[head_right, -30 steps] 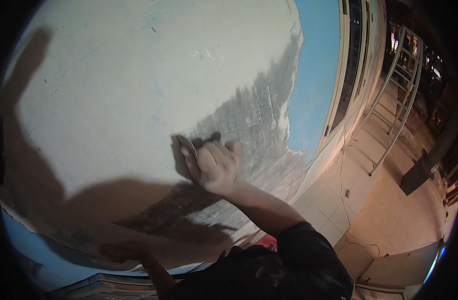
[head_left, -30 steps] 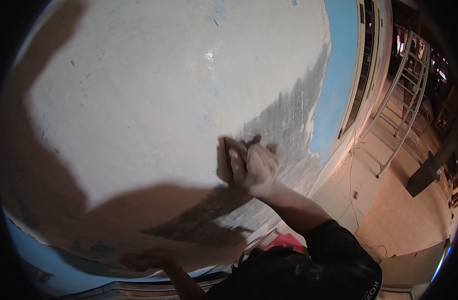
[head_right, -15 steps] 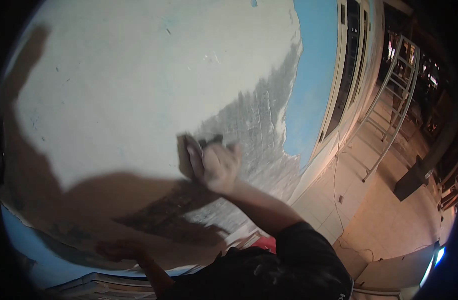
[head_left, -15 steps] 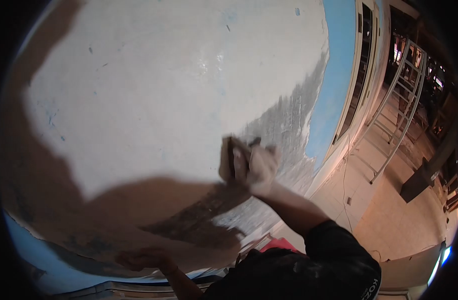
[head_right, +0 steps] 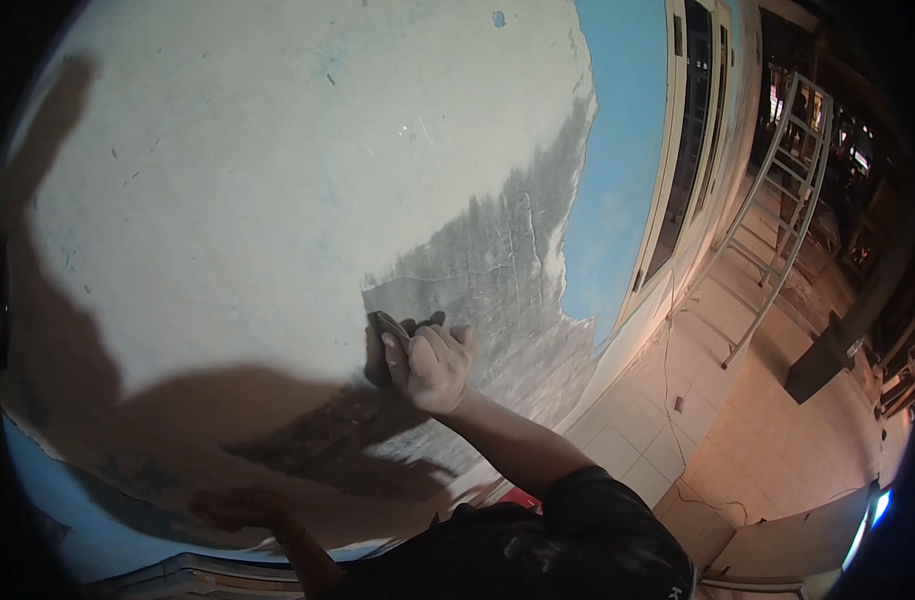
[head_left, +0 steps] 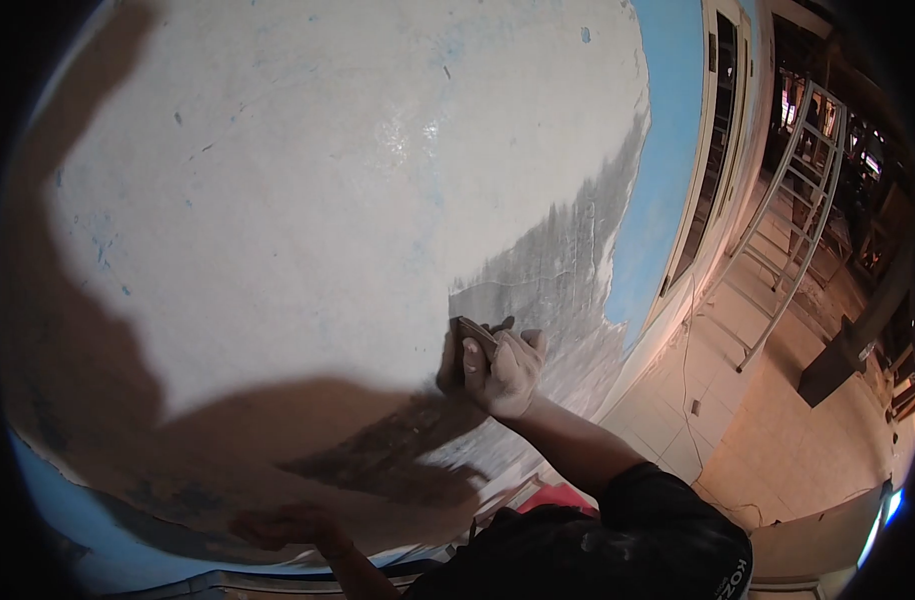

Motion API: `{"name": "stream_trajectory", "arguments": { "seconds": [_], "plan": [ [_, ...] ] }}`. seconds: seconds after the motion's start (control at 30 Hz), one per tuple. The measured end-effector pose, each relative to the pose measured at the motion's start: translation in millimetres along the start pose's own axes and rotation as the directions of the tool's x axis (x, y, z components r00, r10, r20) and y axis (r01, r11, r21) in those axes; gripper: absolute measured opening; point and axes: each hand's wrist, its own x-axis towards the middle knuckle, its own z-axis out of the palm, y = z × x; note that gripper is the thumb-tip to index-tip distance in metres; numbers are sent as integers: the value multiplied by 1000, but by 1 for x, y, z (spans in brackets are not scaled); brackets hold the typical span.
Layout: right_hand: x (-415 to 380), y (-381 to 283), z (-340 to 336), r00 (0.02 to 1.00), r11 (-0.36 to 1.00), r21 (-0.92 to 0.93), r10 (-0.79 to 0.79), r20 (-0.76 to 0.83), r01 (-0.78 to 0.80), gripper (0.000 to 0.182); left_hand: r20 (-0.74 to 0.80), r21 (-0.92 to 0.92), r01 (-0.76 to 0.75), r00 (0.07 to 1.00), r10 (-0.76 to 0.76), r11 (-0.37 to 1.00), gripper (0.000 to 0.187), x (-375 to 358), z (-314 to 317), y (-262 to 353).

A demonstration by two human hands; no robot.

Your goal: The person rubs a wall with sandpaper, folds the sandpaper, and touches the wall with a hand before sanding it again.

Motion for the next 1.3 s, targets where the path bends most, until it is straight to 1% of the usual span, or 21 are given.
{"name": "stream_trajectory", "arguments": {
  "seconds": [0.03,0.13,0.17,0.3,0.4,0.47,0.53,0.6,0.63,0.73,0.77,0.87,0.97,1.03,1.13,1.17,1.27,1.3],
  "plan": [
    [6,1,-1,999,999,-14,-35,-10,35,29,2,1,-7,1000,7,1000,50,-1,0,0],
    [37,6,4,1000,998,-68,-12,-21,11,29,22,8,-16,1000,16,1000,50,4,-3,2],
    [48,5,7,998,999,-48,6,-55,-9,29,31,13,-11,999,10,1000,50,4,-4,4],
    [12,3,6,999,999,-44,-10,-53,8,31,39,14,0,999,-1,1000,51,-4,1,-2],
    [2,-1,2,999,1000,30,6,-36,-5,31,43,5,1,999,-1,1000,52,-2,-2,-2],
    [15,6,2,1000,1000,-15,0,-1,0,30,34,-23,-17,999,18,1000,52,-1,-1,-1],
    [21,9,2,1000,999,-36,16,23,-15,30,53,-25,11,999,-10,1000,52,-1,-3,2],
    [22,10,4,998,998,-25,59,21,-58,29,48,-31,26,999,-24,999,52,0,-3,1],
    [11,11,7,999,999,-39,33,-4,-33,28,31,-41,34,999,-32,999,52,-2,-2,1],
    [-16,0,-2,997,998,25,48,66,-50,29,29,-50,31,999,-30,998,53,0,-1,3],
    [-17,1,0,998,997,54,52,21,-53,30,42,-47,26,999,-24,999,53,0,-3,3],
    [6,9,4,1000,999,-32,25,9,-25,30,73,-14,40,997,-39,999,53,-5,-2,-3],
    [9,16,9,998,1000,13,29,-57,-29,30,59,-44,38,998,-36,998,54,-10,2,-9],
    [5,8,1,1000,1000,-32,0,10,1,30,55,-15,37,998,-36,999,54,-5,0,-3],
    [2,-4,-1,999,998,50,39,16,-40,31,73,2,42,996,-42,999,53,-2,-3,2],
    [5,0,-2,999,1000,-12,-6,51,7,31,83,4,40,996,-40,999,53,-2,-5,2],
    [34,5,0,996,998,-65,8,84,-3,32,79,-5,62,995,-61,998,53,-6,-1,-3],
    [38,3,0,995,999,-38,23,98,-19,30,77,-12,49,996,-48,999,53,-5,-2,-3]
  ]
}}
